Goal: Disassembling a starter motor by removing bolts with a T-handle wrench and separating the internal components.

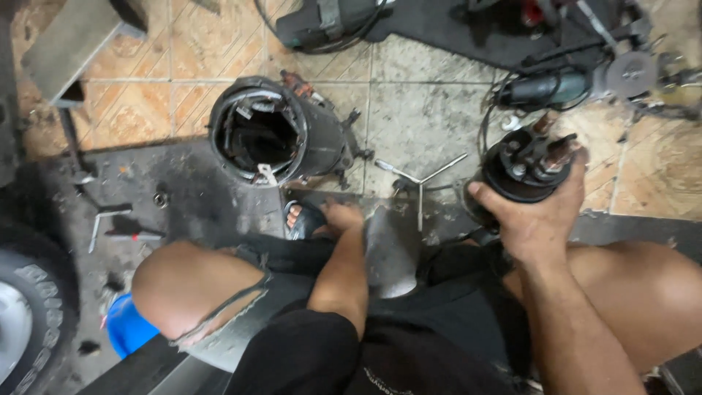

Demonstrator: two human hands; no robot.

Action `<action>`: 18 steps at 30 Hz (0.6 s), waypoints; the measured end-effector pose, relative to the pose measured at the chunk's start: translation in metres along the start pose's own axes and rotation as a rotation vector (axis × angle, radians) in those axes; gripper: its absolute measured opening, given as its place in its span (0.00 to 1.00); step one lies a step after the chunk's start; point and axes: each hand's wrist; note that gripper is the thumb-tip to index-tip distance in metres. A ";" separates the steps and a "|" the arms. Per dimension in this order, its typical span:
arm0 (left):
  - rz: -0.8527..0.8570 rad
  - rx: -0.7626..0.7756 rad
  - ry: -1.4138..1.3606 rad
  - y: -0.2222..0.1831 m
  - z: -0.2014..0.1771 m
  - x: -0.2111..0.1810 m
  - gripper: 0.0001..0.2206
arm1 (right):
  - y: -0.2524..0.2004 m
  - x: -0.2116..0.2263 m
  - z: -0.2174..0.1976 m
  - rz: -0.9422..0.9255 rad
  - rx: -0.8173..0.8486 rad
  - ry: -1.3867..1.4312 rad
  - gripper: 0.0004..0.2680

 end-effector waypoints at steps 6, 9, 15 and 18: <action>0.421 -0.029 0.014 0.050 0.027 0.014 0.17 | -0.002 0.007 0.002 0.003 -0.006 0.053 0.29; 0.385 -0.041 -0.009 0.056 0.031 0.018 0.13 | -0.002 0.004 0.006 -0.031 -0.005 -0.024 0.33; 0.260 -0.031 -0.035 0.049 0.026 0.005 0.10 | -0.004 0.002 0.008 -0.047 0.003 -0.066 0.34; 0.093 0.050 -0.026 0.046 0.020 -0.005 0.13 | -0.002 0.005 0.008 -0.053 0.002 -0.050 0.34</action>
Point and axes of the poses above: each hand's wrist, its own y-axis towards the middle knuckle, its own z-axis out of the palm, x = y × z, and after that the axes turned 1 degree about x, right-handed
